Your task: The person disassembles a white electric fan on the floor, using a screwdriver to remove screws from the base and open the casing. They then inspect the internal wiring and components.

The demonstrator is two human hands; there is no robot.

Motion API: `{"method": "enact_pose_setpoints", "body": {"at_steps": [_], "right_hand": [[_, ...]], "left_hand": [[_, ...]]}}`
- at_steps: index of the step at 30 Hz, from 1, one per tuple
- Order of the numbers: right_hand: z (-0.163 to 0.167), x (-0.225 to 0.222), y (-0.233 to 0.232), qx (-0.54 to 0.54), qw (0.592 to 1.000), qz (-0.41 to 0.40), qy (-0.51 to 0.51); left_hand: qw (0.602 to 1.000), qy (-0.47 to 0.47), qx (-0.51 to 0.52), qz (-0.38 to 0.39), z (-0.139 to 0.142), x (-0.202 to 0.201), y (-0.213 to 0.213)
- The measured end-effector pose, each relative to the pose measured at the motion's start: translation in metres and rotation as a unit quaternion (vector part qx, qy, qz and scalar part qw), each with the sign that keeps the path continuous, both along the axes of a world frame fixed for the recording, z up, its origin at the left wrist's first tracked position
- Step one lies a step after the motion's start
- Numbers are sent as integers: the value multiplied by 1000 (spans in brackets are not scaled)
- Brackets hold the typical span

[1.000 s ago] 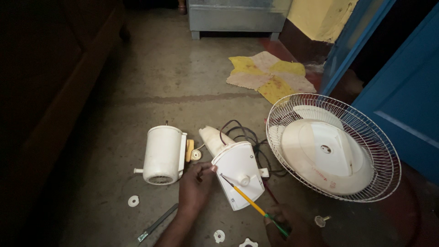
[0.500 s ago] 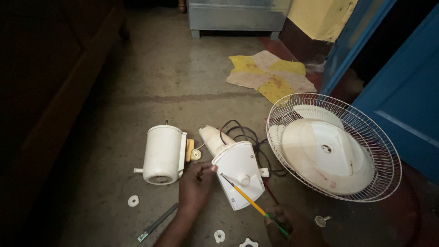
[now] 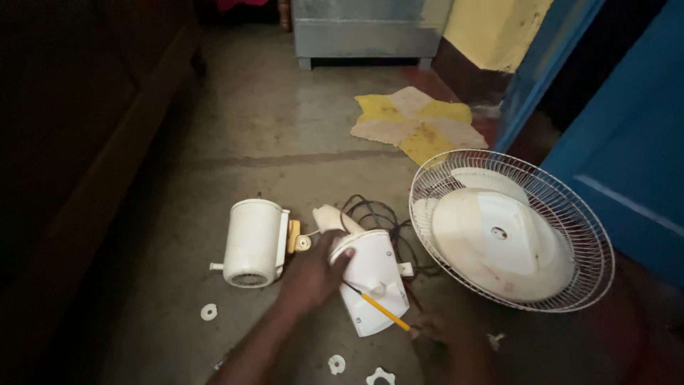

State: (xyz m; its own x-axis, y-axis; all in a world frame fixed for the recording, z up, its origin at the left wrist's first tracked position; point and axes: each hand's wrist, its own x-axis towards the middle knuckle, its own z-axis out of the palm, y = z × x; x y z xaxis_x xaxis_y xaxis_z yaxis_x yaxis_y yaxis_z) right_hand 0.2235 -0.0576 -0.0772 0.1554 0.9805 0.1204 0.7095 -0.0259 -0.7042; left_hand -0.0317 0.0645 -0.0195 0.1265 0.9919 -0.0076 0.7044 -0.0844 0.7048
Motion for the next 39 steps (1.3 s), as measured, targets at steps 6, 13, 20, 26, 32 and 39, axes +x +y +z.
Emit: {"method": "enact_pose_setpoints", "body": {"at_steps": [6, 13, 20, 26, 32, 39], "right_hand": [[7, -7, -1, 116, 989, 17, -92], [51, -14, -1, 57, 997, -3, -53], [41, 6, 13, 65, 997, 25, -46], [3, 8, 14, 53, 998, 35, 21], [-2, 4, 13, -17, 999, -22, 17], [12, 12, 5, 31, 999, -8, 25]], "left_hand": [[982, 130, 50, -128, 20, 13, 42], [966, 148, -174, -125, 58, 34, 56], [964, 196, 43, -177, 52, 43, 72], [988, 65, 11, -138, 6, 41, 88], [987, -76, -99, -103, -18, 36, 94], [993, -29, -97, -56, -19, 55, 93]]}}
